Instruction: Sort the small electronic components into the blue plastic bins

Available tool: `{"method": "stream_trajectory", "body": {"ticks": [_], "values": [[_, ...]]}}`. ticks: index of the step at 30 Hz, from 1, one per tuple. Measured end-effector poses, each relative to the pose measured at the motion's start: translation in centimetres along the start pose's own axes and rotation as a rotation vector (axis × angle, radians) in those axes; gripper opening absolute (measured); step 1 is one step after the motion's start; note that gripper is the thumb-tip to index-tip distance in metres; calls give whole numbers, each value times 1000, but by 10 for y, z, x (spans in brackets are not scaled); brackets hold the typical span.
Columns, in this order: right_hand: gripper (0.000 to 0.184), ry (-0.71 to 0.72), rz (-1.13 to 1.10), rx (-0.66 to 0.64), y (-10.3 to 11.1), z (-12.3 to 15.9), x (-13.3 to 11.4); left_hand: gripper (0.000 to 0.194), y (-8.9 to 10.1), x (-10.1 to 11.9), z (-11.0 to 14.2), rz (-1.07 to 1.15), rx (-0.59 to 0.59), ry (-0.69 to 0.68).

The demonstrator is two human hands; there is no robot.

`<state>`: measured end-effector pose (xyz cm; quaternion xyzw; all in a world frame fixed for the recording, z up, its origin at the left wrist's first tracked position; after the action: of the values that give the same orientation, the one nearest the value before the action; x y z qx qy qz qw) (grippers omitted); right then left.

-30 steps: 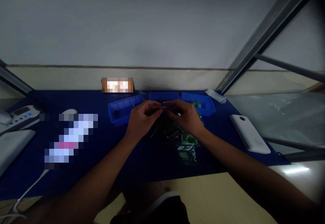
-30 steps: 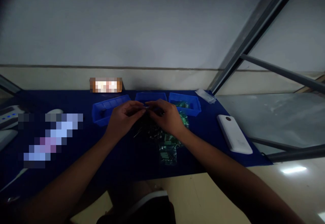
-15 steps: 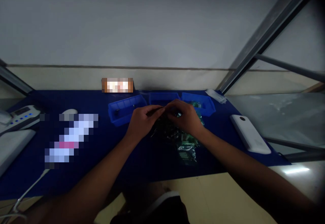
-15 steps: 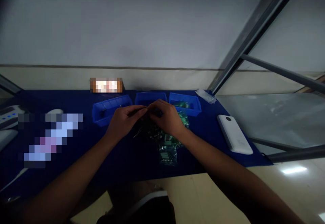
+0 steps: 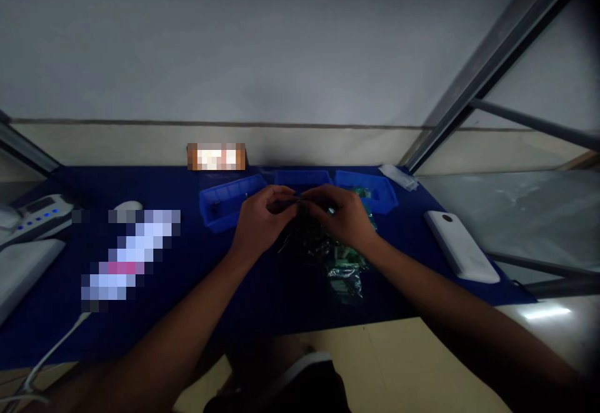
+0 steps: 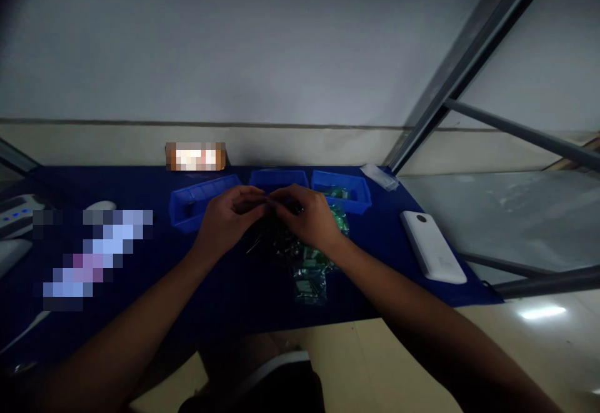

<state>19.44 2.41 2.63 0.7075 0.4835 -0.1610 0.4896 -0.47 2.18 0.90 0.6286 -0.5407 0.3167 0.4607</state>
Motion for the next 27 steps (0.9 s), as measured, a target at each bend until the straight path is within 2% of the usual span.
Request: {"method": "stream_trajectory", "body": {"ticks": [10, 17, 21, 27], "values": [[12, -140, -76, -33, -4, 0, 6, 25, -3, 7, 3, -62, 1, -111], [15, -182, -136, -60, -3, -2, 6, 20, -2, 6, 1, -35, 20, -111], [15, -191, -195, -39, -3, -3, 5, 24, -1, 4, 1, 32, 16, -73], [13, -196, -253, 5, -2, -3, 6, 24, 1, 5, 0, -26, 24, -70]]}}
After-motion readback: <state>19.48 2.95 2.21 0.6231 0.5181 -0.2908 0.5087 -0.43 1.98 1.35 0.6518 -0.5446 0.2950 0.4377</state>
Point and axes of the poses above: each hand's wrist, its own z-axis away from the middle knuckle, its own y-axis out of the back of the hand, x = y × z, the point moved 2 cm from there along -z, towards the middle knuckle, and after that the axes turned 5 degrees about -y, right-handed, at the moved point
